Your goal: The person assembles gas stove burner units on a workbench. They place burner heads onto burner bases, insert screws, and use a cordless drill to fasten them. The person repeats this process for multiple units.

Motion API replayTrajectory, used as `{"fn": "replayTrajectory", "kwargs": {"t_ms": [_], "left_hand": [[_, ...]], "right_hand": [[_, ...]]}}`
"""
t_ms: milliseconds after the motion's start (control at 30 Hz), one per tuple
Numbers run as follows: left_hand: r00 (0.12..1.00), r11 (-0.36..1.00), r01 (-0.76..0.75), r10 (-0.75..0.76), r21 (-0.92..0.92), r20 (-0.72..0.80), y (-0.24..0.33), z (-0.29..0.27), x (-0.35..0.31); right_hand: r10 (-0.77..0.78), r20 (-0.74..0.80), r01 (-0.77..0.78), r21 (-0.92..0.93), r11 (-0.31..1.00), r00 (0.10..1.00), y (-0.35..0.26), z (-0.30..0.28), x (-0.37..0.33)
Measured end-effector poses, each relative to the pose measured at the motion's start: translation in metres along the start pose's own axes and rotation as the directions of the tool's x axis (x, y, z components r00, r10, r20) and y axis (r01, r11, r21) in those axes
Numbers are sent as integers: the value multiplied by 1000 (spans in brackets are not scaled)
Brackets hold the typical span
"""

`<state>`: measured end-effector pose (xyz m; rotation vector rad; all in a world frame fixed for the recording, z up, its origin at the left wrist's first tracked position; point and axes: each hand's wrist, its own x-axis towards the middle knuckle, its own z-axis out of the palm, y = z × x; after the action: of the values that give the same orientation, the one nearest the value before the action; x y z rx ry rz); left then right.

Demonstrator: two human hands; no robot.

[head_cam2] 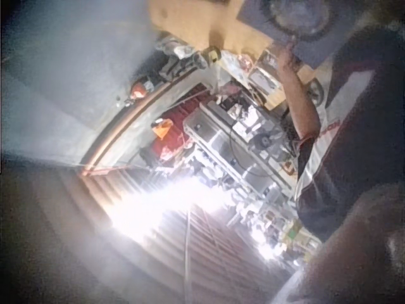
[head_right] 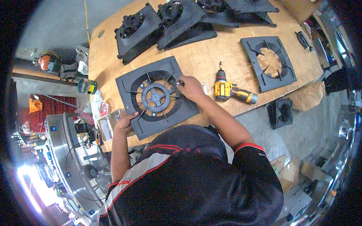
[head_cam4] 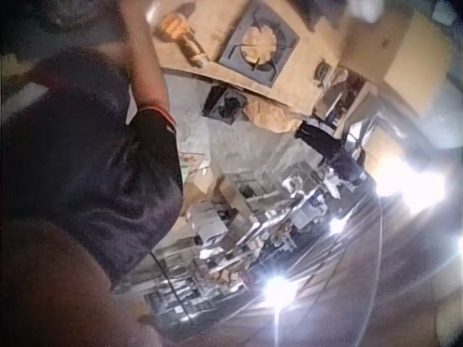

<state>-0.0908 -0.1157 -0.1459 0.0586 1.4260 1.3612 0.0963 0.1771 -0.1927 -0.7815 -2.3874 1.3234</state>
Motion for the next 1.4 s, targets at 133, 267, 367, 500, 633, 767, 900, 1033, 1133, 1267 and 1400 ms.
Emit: {"fn": "replayTrajectory", "kwargs": {"t_ms": [133, 267, 367, 500, 633, 767, 900, 1033, 1133, 1267, 1400], "left_hand": [[998, 997, -47, 43, 56, 54, 5, 1, -2], [997, 1000, -11, 10, 9, 78, 14, 8, -7], [998, 1000, -6, 8, -24, 67, 10, 8, -9], [997, 996, -75, 76, -45, 30, -6, 1, -3], [998, 994, -39, 43, -98, 44, -12, -2, -1], [996, 995, -86, 86, -52, 6, -24, -11, 5], [997, 995, -53, 57, -79, 50, -19, -10, 5], [992, 994, -79, 87, -81, 93, -17, -10, 3], [994, 990, -84, 91, -116, 58, -18, -2, 1], [996, 983, -73, 80, -169, 38, -22, -2, 1], [992, 965, -119, 126, -234, 17, -28, -1, 5]], "right_hand": [[-197, 39, 201, -179, 963, 980, 13, 14, 8], [-324, 18, 313, -310, 897, 946, 9, 19, -4], [-278, -16, 263, -275, 925, 961, 20, 28, -12], [-163, -45, 157, -116, 981, 986, 20, 35, -10], [-139, 14, 140, -25, 990, 990, 23, 31, 0], [-171, 52, 176, -105, 979, 984, 19, 31, 0], [-133, 36, 136, -124, 983, 991, 18, 33, 1], [-149, -1, 148, -62, 987, 989, 18, 36, 0], [-132, -13, 131, -71, 989, 991, 21, 39, 0], [-125, -12, 124, -78, 989, 992, 16, 36, 0], [-166, -11, 163, -121, 979, 986, 17, 37, 4]]}}
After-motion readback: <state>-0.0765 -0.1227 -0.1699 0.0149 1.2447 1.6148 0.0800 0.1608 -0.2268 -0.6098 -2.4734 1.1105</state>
